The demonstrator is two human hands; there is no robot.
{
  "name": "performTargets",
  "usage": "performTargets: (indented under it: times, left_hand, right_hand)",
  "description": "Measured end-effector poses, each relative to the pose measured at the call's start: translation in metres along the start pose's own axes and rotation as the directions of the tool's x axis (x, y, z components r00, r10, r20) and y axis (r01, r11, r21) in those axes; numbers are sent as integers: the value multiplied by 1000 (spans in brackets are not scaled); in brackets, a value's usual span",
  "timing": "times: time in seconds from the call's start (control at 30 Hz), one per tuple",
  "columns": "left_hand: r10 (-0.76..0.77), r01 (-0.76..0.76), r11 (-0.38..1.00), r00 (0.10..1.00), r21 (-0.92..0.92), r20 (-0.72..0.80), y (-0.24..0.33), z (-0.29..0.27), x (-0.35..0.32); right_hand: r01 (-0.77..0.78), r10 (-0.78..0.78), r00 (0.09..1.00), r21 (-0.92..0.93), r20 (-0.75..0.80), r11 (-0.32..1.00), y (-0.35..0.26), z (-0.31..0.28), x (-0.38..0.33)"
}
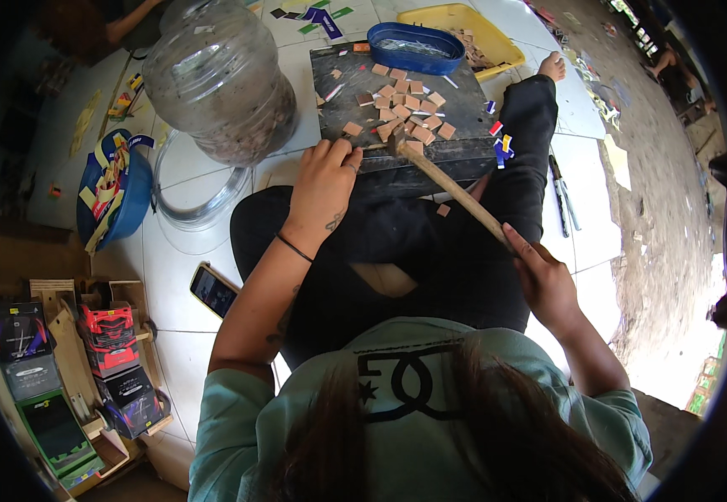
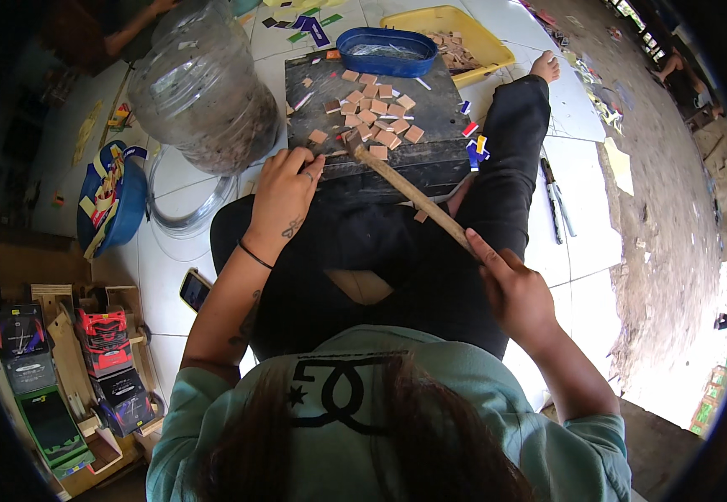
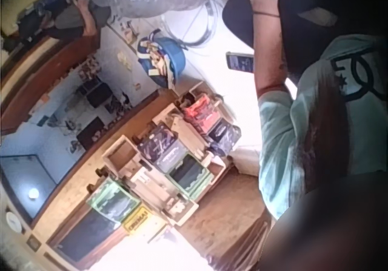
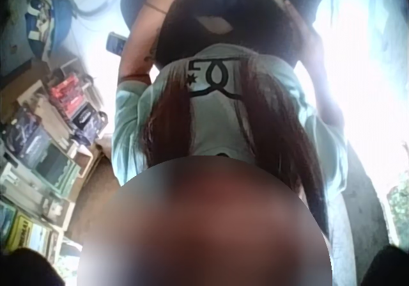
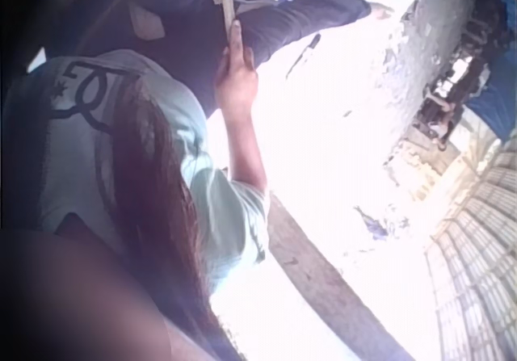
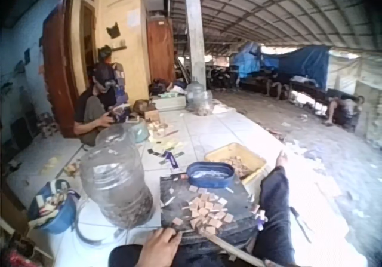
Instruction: The person sits on the floor and assembles small rectangular firework units. They place a small metal component into each unit, then use a wooden mallet to tap it into place. The person repeats this process for multiple units, placing the finished ones into a yellow tray.
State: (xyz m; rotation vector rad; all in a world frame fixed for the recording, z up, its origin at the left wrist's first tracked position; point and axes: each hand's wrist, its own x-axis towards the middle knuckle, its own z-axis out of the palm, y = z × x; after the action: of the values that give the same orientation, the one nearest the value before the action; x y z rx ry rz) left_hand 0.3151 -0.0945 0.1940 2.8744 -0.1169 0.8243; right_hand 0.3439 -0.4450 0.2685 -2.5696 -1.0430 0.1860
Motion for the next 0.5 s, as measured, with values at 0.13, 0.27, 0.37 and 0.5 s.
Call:
performTargets:
  times: [0.13, 0.27, 0.37, 0.5]
  left_hand:
    - [20, -20, 999, 999, 29, -24, 0, -1, 1]
    - [44, -46, 996, 998, 70, 36, -1, -6, 4]
    - [-18, 16, 1000, 995, 21, 100, -2, -11, 10]
    - [-102, 163, 955, 965, -249, 240, -10, -15, 24]
  right_hand:
    - [3, -3, 1000, -1, -1, 1000, 1, -2, -2]
    - [-66, 66, 998, -1, 11, 998, 4, -5, -1]
    - [16, 13, 991, 216, -130, 976, 6, -9, 6]
    - [-136, 181, 978, 344, -100, 929, 8, -16, 16]
